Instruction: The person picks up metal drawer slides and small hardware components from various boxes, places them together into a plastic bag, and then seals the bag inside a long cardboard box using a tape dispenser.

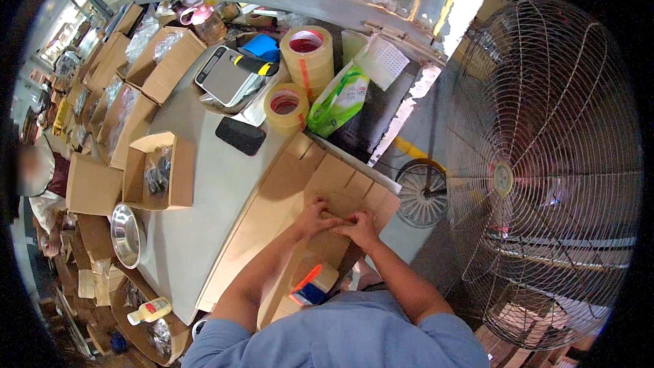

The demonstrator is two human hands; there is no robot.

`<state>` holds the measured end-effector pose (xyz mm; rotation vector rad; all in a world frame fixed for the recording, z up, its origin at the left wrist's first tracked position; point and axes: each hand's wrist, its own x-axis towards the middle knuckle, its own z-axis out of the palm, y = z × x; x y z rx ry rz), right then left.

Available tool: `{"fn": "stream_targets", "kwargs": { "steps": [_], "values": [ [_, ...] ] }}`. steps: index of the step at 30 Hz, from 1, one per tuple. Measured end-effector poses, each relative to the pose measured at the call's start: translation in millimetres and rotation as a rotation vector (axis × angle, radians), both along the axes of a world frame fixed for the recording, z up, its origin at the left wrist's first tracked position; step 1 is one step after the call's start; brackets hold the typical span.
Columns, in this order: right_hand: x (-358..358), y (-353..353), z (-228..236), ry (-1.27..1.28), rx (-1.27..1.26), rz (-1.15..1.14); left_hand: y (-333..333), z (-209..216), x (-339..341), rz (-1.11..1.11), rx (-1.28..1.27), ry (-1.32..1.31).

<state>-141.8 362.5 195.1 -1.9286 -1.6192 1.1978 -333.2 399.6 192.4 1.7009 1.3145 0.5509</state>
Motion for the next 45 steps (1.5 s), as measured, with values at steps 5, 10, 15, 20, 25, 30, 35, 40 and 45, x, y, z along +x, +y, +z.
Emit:
{"fn": "stream_targets", "kwargs": {
  "steps": [5,10,15,20,25,30,35,40,45],
  "values": [
    [7.3,-7.1,7.2,0.382,-0.044,-0.240,3.4,0.1,8.9,0.038,-0.075,-0.061],
    [-21.3,-13.4,93.6,0.245,0.494,0.638,-14.4,-15.3,8.1,-0.002,0.089,-0.182],
    [-62.7,-35.1,130.9,0.005,-0.096,1.403,-15.2,17.1,10.4,0.069,-0.186,-0.244],
    [-22.0,87.6,164.9,0.164,0.056,1.390,-17.0,15.7,16.3,0.172,-0.276,-0.294],
    [30.3,197.7,177.1,-0.136,-0.027,1.128,-16.5,1.8,18.0,0.227,-0.226,-0.314],
    [18.5,211.8,143.3,-0.483,0.144,1.297,-20.3,1.5,16.8,0.283,-0.075,-0.246],
    [-13.6,166.6,118.4,-0.597,0.256,1.269,-24.1,44.5,27.8,0.411,-0.517,-0.811],
    [-37.2,135.1,132.8,-0.807,0.244,1.130,-28.8,81.0,52.6,-0.219,0.261,0.606],
    [-7.9,125.7,142.4,-0.434,0.475,0.521,-20.3,103.3,69.8,-0.270,-0.011,0.782]
  ]
}}
